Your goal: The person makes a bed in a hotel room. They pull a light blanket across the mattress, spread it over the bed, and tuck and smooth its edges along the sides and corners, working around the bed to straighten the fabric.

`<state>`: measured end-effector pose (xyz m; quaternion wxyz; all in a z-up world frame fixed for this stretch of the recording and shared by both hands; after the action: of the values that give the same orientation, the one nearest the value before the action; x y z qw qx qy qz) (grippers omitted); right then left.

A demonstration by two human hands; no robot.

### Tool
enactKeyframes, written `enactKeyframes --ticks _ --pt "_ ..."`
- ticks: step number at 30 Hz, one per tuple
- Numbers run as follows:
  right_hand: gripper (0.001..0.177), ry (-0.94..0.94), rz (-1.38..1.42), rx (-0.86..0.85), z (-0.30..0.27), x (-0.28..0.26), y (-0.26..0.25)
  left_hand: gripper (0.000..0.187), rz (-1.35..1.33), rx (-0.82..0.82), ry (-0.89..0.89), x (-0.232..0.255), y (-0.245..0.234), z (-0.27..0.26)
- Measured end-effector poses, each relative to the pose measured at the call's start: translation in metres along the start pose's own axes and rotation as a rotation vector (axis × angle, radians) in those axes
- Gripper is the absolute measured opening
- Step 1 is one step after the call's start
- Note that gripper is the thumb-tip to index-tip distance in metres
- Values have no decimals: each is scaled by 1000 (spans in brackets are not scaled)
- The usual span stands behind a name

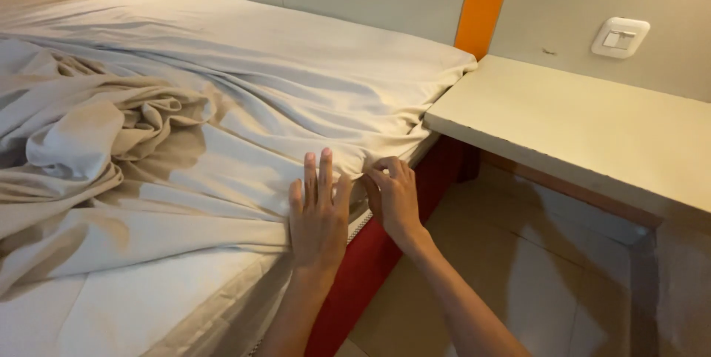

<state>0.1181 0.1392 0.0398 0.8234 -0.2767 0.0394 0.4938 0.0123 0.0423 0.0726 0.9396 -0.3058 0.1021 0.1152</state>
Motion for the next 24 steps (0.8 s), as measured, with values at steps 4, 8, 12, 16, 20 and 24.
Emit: enactKeyframes --ticks 4,8,12,16,20,24 --pt "17 -34 33 -55 -4 -10 -4 40 46 82 12 3 -5 -1" --pt "14 -67 84 -218 -6 -14 -7 28 -21 57 34 9 3 -1" --pt "13 -57 71 -399 -6 -21 -14 16 -22 -120 75 15 18 0" --pt "15 49 237 -640 -11 -23 -4 46 -64 -251 96 17 8 3" --pt "33 218 334 -740 -18 -19 2 22 -114 -759 134 11 -7 6" --pt "19 118 199 -700 -17 -11 7 46 -165 -462 91 4 3 12"
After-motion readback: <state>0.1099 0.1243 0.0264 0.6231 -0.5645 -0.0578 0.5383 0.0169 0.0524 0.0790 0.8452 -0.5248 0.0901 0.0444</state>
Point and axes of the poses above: each hand's wrist, its own z-axis towards the middle knuckle, its own y-axis out of the palm, x = y × z, the point moved 8 cm from there along z, towards the middle knuckle, and after that the axes turned 4 degrees about z, right-handed, at the moved point
